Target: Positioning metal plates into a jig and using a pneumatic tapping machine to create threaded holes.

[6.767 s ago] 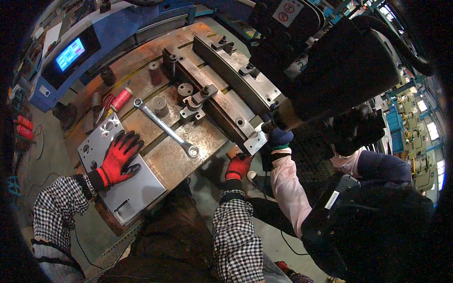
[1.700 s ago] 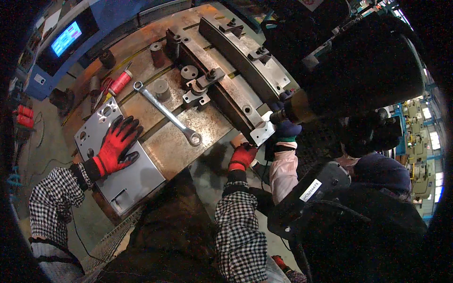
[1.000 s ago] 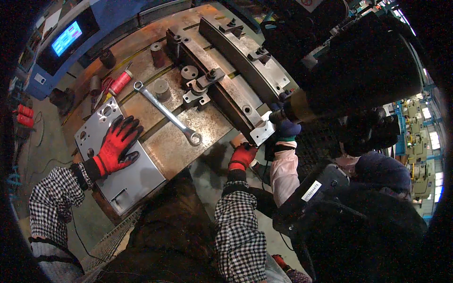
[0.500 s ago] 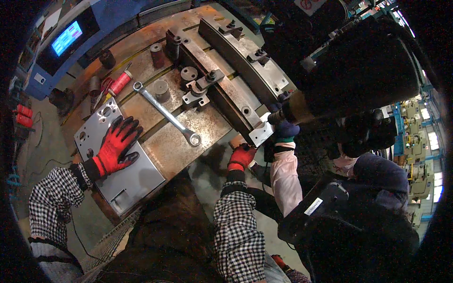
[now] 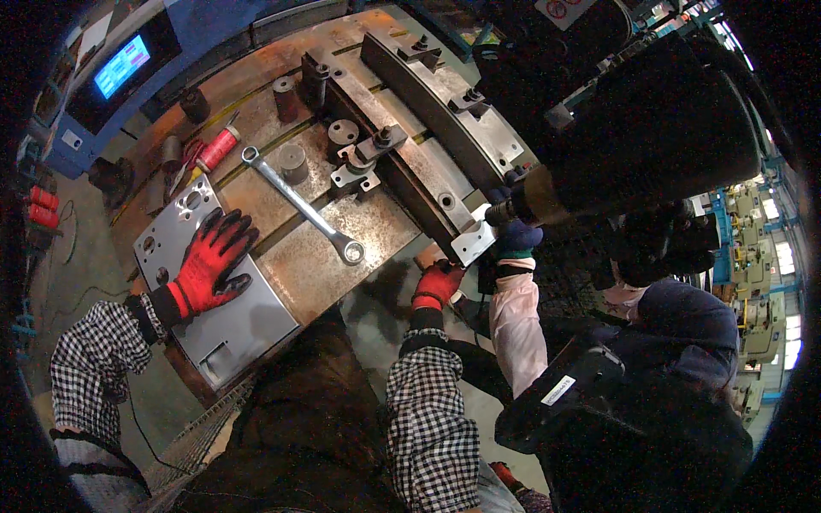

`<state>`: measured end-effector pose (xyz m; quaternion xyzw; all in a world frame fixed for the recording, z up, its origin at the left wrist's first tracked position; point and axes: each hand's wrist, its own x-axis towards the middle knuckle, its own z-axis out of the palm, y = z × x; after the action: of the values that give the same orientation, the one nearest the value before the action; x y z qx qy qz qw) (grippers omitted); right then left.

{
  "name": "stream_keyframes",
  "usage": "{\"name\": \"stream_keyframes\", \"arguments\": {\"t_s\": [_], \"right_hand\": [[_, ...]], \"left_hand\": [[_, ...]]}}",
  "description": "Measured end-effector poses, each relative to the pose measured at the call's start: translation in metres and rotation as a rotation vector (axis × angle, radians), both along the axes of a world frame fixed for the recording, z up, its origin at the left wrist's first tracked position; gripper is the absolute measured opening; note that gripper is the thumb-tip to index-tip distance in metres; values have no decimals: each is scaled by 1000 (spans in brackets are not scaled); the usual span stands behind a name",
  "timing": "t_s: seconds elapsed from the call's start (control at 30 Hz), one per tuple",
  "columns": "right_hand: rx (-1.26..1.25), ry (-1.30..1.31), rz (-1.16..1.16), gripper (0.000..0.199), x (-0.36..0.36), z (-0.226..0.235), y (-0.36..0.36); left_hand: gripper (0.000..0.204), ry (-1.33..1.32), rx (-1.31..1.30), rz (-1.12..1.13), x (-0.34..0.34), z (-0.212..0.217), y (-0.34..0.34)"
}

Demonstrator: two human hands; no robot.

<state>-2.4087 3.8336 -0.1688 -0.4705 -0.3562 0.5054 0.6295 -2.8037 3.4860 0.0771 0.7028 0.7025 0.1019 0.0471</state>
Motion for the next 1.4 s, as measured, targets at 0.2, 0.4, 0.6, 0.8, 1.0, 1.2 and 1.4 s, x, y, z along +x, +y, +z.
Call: {"name": "stream_keyframes", "arguments": {"t_s": [0.2, 0.4, 0.6, 0.8, 1.0, 1.2, 1.4], "right_hand": [[41, -124, -15, 31, -4, 8, -6], [13, -354, 21, 22, -4, 24, -15], [-33, -500, 70, 17, -2, 43, -20], [-59, -650, 54, 20, -18, 57, -27], [1, -837, -31, 28, -7, 41, -21], [-22, -809, 16, 36, -14, 36, -21], [-52, -837, -29, 36, -7, 26, -24]], "left_hand": [[89, -7, -9, 3, -1, -1, -3], [87, -17, 3, -5, -4, -5, -6], [88, -6, -3, -7, -4, -3, -6], [89, -3, -7, 13, -3, -5, -10], [89, -18, 16, 1, -2, -7, -9], [89, -30, -14, 21, -6, -9, -17], [88, -42, -14, 6, -8, -15, -21]]}}
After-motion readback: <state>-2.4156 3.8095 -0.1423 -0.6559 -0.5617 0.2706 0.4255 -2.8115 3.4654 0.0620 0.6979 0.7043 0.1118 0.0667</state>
